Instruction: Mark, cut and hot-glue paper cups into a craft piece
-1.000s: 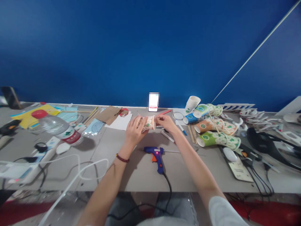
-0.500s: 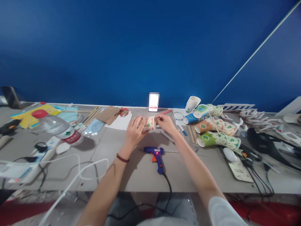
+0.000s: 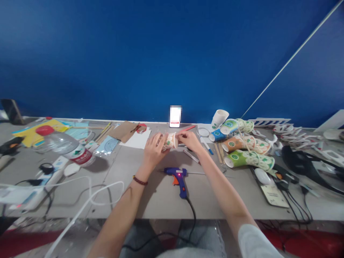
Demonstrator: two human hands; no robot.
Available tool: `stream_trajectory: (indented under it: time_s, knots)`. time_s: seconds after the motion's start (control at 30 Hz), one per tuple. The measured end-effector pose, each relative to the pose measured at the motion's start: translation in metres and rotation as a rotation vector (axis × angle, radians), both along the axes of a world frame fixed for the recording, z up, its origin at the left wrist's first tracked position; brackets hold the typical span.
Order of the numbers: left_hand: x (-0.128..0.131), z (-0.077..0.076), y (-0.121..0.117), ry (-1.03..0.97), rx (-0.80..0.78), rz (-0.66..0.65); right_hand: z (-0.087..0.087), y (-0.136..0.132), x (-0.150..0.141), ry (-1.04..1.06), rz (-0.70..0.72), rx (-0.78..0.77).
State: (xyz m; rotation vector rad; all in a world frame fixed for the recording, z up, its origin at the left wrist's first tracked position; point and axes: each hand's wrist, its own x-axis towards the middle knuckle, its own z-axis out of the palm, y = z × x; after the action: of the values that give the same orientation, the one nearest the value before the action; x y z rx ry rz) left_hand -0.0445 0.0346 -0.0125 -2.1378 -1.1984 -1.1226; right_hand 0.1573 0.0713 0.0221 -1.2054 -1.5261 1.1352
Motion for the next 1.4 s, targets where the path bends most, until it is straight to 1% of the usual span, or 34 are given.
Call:
stream_trajectory:
  time_s: [0.1, 0.2, 0.43, 0.63, 0.77, 0.9, 1.1, 1.23, 1.4]
  knots:
    - [0.0001, -0.0002, 0.0003, -0.002, -0.020, 0.001, 0.0012, 0.0007, 0.0025, 0.024, 0.047, -0.038]
    - [0.0005, -0.0001, 0.0002, -0.010, -0.026, 0.006, 0.0038, 0.0006, 0.0033, 0.023, 0.065, -0.061]
    - [0.0012, -0.0015, 0.0002, -0.003, -0.004, 0.007, 0.0056, -0.0011, 0.0019, 0.020, 0.033, -0.112]
    - [0.0022, -0.0016, 0.0007, 0.018, 0.090, -0.009, 0.0024, -0.0002, 0.0025, -0.019, 0.025, -0.083]
    - [0.0024, -0.0008, 0.0003, 0.009, 0.056, -0.013, -0.0003, 0.0021, 0.0029, -0.041, 0.015, -0.060]
    - [0.0025, -0.0006, -0.0003, 0.007, 0.043, -0.017, -0.0018, 0.0030, 0.0030, -0.036, 0.003, -0.070]
    - [0.0029, -0.0003, -0.0007, -0.005, -0.022, -0.002, -0.0023, 0.0030, 0.0028, -0.025, 0.005, -0.080]
    - [0.0023, 0.0008, -0.0006, 0.002, 0.003, -0.008, -0.0019, 0.0025, 0.0023, 0.055, 0.022, -0.136]
    - [0.0013, 0.0012, -0.0006, 0.000, 0.018, -0.011, -0.0029, 0.0040, 0.0044, 0.076, 0.080, -0.109]
